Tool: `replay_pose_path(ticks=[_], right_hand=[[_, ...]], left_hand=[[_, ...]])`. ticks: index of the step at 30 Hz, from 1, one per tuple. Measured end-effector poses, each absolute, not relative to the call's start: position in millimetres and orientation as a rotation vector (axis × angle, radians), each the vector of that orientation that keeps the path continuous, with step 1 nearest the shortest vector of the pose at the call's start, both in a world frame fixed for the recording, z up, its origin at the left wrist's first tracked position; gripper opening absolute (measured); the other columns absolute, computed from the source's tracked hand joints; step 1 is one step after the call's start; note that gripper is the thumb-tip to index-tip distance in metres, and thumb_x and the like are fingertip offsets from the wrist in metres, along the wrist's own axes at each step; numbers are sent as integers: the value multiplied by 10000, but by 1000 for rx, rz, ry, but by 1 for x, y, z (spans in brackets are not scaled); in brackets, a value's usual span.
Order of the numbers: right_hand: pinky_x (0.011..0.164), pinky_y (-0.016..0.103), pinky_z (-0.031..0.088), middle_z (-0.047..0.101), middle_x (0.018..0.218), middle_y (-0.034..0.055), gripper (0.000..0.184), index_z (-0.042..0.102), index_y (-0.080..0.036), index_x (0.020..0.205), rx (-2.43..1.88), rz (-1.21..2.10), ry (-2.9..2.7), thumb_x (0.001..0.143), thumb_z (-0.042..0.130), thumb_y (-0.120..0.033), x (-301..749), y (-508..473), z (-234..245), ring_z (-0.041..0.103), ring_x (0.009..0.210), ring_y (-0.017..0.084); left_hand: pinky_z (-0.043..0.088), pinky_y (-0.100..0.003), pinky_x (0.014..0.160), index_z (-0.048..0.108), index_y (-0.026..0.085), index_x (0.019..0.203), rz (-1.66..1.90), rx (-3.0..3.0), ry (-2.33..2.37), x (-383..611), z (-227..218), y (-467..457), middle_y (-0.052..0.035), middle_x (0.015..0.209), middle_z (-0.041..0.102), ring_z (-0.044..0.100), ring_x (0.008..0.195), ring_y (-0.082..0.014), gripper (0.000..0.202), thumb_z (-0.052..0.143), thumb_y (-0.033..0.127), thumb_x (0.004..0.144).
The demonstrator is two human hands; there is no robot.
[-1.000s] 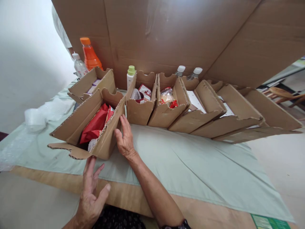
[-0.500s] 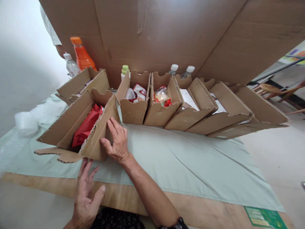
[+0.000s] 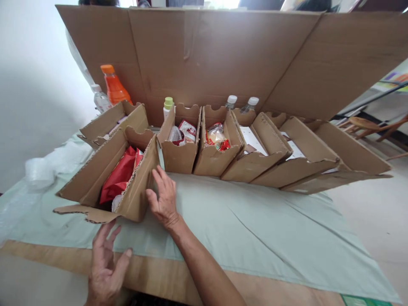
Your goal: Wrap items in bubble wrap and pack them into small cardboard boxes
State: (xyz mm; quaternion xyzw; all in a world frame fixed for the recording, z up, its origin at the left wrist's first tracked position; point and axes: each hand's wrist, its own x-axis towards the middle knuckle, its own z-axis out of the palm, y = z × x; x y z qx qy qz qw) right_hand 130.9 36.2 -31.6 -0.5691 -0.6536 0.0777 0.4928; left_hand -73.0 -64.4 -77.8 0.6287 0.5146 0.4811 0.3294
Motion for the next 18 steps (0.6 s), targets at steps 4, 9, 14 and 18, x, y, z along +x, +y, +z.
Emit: replay_pose_path(ticks=[4,9,14,18], right_hand=[[1123,477,456,519,1590,152,501,542,-215,1492,-1552,322,-1584,1054,426,-430,149,34,-48,506,1459,279],[1081,468,509,614,1482,173,391,656,-186,1334,-1605,300,-1612,983,526,-304,168,26,-68,588,1370,284],[1043,466,534,668,1404,163,320,712,-190,1190,-1570,261,-1577,914,550,-188,169,24,-75,639,1296,280],[995,464,546,721,1306,142,298,717,-198,1159,-1556,282,-1565,918,546,-165,168,24,-70,687,1188,278]], left_hand=[[516,-542,1143,348,321,1611,1314,1637,1316,-69,-74,-47,-167,1653,308,582,1383,-357,816,736,243,898],[525,-543,1138,312,323,1629,1268,1708,1222,-30,-45,-30,-156,1687,267,467,1481,-358,788,661,221,929],[414,-634,1201,413,301,1574,1158,1833,1232,-3,-30,9,-138,1723,246,348,1559,-372,707,636,212,910],[447,-608,1176,561,263,1466,1054,1869,1240,-4,-28,44,-135,1730,269,368,1555,-372,580,633,246,891]])
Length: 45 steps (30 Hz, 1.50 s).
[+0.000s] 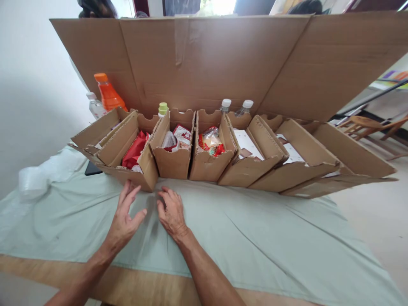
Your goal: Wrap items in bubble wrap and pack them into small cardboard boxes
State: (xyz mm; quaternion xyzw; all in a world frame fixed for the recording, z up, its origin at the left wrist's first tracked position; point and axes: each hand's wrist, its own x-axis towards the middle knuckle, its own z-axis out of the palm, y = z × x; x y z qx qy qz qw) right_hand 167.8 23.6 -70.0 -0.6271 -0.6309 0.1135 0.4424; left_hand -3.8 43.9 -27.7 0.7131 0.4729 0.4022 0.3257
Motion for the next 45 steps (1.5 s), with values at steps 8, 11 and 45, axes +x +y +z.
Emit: replay_pose_path(ticks=[8,11,45], right_hand=[[977,429,564,767,1193,109,308,715,-218,1176,-1499,279,-1563,947,515,-174,168,20,-54,710,1118,249],[954,392,579,780,1091,85,303,705,-220,1205,-1438,253,-1494,968,517,-205,183,17,-22,725,1032,218],[592,291,577,778,804,38,269,750,-223,1074,-1722,457,-1431,955,588,-402,229,-35,6,724,626,184]], left_hand=[[486,-587,1143,694,242,1333,946,1899,1098,-6,-28,82,-129,1744,250,420,1525,-398,476,648,303,863],[500,-572,1135,721,237,1284,951,1891,1060,-6,-27,90,-134,1731,280,474,1488,-385,442,657,310,853],[321,-622,1227,657,215,1326,1386,2380,1383,-112,64,202,-148,1619,373,303,1551,-436,660,756,246,674]])
